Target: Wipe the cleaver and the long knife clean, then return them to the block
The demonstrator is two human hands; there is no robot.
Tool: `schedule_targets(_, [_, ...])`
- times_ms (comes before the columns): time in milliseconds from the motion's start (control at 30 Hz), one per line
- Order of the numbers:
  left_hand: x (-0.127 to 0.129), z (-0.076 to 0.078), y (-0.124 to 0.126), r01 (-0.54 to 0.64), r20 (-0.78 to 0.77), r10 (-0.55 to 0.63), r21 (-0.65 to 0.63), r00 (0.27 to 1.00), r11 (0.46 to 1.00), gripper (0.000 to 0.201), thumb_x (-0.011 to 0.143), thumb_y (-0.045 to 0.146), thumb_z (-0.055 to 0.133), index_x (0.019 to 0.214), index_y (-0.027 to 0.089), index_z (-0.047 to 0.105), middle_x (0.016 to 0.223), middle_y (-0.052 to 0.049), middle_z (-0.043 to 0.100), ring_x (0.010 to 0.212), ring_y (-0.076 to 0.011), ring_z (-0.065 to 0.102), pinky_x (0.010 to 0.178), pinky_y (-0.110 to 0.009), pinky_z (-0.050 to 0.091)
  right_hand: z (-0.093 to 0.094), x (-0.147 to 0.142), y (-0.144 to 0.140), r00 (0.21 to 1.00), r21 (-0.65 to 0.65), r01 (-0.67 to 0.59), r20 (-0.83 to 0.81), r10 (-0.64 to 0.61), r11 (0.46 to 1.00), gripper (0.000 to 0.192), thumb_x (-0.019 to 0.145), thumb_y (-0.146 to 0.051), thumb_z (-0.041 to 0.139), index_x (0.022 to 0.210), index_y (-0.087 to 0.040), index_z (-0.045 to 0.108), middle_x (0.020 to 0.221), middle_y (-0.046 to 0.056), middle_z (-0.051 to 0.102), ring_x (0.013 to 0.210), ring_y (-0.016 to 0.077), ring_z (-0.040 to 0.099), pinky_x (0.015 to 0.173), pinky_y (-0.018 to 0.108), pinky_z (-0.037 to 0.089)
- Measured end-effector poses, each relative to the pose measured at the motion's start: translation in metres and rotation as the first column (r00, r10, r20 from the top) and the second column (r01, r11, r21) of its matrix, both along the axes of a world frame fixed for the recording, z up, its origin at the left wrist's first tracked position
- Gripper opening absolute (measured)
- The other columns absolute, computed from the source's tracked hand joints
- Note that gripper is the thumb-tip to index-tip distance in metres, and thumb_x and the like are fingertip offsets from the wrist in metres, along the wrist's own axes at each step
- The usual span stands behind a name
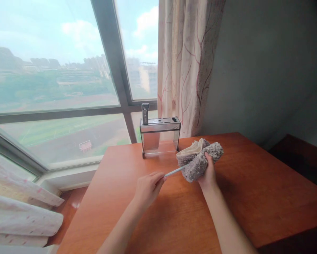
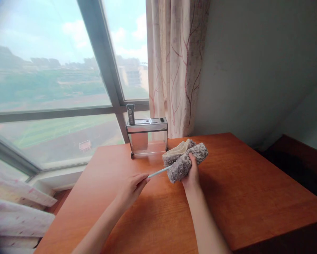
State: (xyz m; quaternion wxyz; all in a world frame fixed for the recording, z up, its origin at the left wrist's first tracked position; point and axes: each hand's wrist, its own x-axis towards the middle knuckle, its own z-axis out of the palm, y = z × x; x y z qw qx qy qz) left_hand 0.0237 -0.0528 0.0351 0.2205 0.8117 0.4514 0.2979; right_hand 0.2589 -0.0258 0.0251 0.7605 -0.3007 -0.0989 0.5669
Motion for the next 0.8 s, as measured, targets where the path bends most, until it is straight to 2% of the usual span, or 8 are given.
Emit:
schedule_targets(67, [0.001, -0.002, 0.003, 0.000, 0.099, 0.014, -0.145, 0.995, 0.989, 0.037, 0.088, 0.047, 0.046, 0.082, 0.019, 0.070, 0.060, 0.000, 0.053, 0.056, -0.0130, 0.046, 0.054, -0.023, 0.031, 0.001, 0.000, -0.002, 1.000, 0.026, -0.019, -0.002, 0.019, 0.999, 0.039, 0.077, -0.045, 0.060, 0.108, -0.023, 0.064, 0.087, -0.001, 0.073, 0.079, 0.0201, 0.068, 0.081, 0.037, 0.054])
schedule_targets(133, [0.001, -0.003, 0.006, 0.030, 0.213, 0.040, -0.315, 0.976, 0.948, 0.042, 0.083, 0.053, 0.050, 0.078, 0.016, 0.070, 0.055, 0.002, 0.047, 0.054, -0.0121, 0.041, 0.052, -0.024, 0.028, 0.003, 0.000, -0.004, 1.000, 0.060, -0.027, 0.007, 0.027, 0.998, 0.038, 0.077, -0.045, 0.061, 0.108, -0.023, 0.064, 0.090, -0.001, 0.073, 0.082, 0.0204, 0.068, 0.082, 0.037, 0.054])
schedule_targets(267, [-0.002, 0.000, 0.008, 0.150, 0.347, 0.105, -0.633, 0.932, 0.760, 0.047, 0.077, 0.059, 0.054, 0.076, 0.014, 0.068, 0.047, 0.007, 0.025, 0.046, -0.0086, 0.023, 0.047, -0.024, 0.017, 0.006, -0.001, -0.008, 0.998, 0.119, -0.053, 0.033, 0.049, 0.991, 0.039, 0.077, -0.048, 0.060, 0.108, -0.026, 0.064, 0.100, 0.000, 0.072, 0.093, 0.0212, 0.067, 0.087, 0.038, 0.052])
schedule_targets(333, [-0.002, 0.002, 0.008, 0.179, 0.355, 0.102, -0.673, 0.929, 0.717, 0.048, 0.078, 0.059, 0.053, 0.077, 0.013, 0.066, 0.048, 0.008, 0.021, 0.045, -0.0082, 0.019, 0.046, -0.024, 0.015, 0.008, -0.001, -0.008, 0.998, 0.124, -0.055, 0.039, 0.050, 0.991, 0.040, 0.077, -0.050, 0.059, 0.109, -0.026, 0.064, 0.102, 0.000, 0.072, 0.096, 0.0215, 0.066, 0.089, 0.038, 0.051])
schedule_targets(400, [0.000, 0.000, 0.007, 0.154, 0.332, 0.071, -0.604, 0.941, 0.782, 0.045, 0.079, 0.057, 0.052, 0.076, 0.014, 0.066, 0.050, 0.007, 0.027, 0.048, -0.0088, 0.025, 0.047, -0.023, 0.018, 0.009, -0.002, -0.007, 0.998, 0.097, -0.041, 0.045, 0.036, 0.994, 0.044, 0.078, -0.052, 0.058, 0.113, -0.025, 0.063, 0.103, 0.001, 0.071, 0.097, 0.0221, 0.065, 0.090, 0.039, 0.051])
schedule_targets(533, [0.002, -0.007, 0.007, -0.001, 0.184, 0.060, -0.307, 0.981, 0.952, 0.032, 0.084, 0.045, 0.051, 0.079, 0.016, 0.064, 0.059, 0.003, 0.047, 0.057, -0.0118, 0.041, 0.053, -0.023, 0.029, 0.005, -0.002, -0.001, 0.997, -0.043, 0.018, 0.071, -0.015, 0.999, 0.052, 0.077, -0.056, 0.058, 0.119, -0.024, 0.060, 0.104, 0.002, 0.071, 0.094, 0.0233, 0.066, 0.089, 0.042, 0.051])
schedule_targets(667, [0.001, -0.009, 0.005, -0.098, 0.055, 0.102, -0.070, 0.993, 0.993, 0.025, 0.088, 0.040, 0.049, 0.081, 0.019, 0.061, 0.068, 0.000, 0.056, 0.062, -0.0129, 0.048, 0.056, -0.022, 0.034, -0.004, 0.000, 0.005, 0.996, -0.053, 0.044, 0.086, -0.039, 0.998, 0.061, 0.077, -0.062, 0.055, 0.124, -0.023, 0.055, 0.114, 0.005, 0.068, 0.102, 0.0250, 0.063, 0.092, 0.044, 0.049])
schedule_targets(800, [-0.003, -0.006, 0.004, -0.081, 0.004, 0.081, 0.021, 0.997, 0.996, 0.026, 0.091, 0.039, 0.045, 0.084, 0.021, 0.062, 0.070, -0.001, 0.059, 0.064, -0.0133, 0.051, 0.057, -0.022, 0.036, -0.011, 0.002, 0.008, 0.991, 0.028, 0.075, 0.113, -0.078, 0.997, 0.063, 0.079, -0.064, 0.051, 0.128, -0.024, 0.051, 0.119, 0.006, 0.065, 0.108, 0.0245, 0.061, 0.097, 0.046, 0.045])
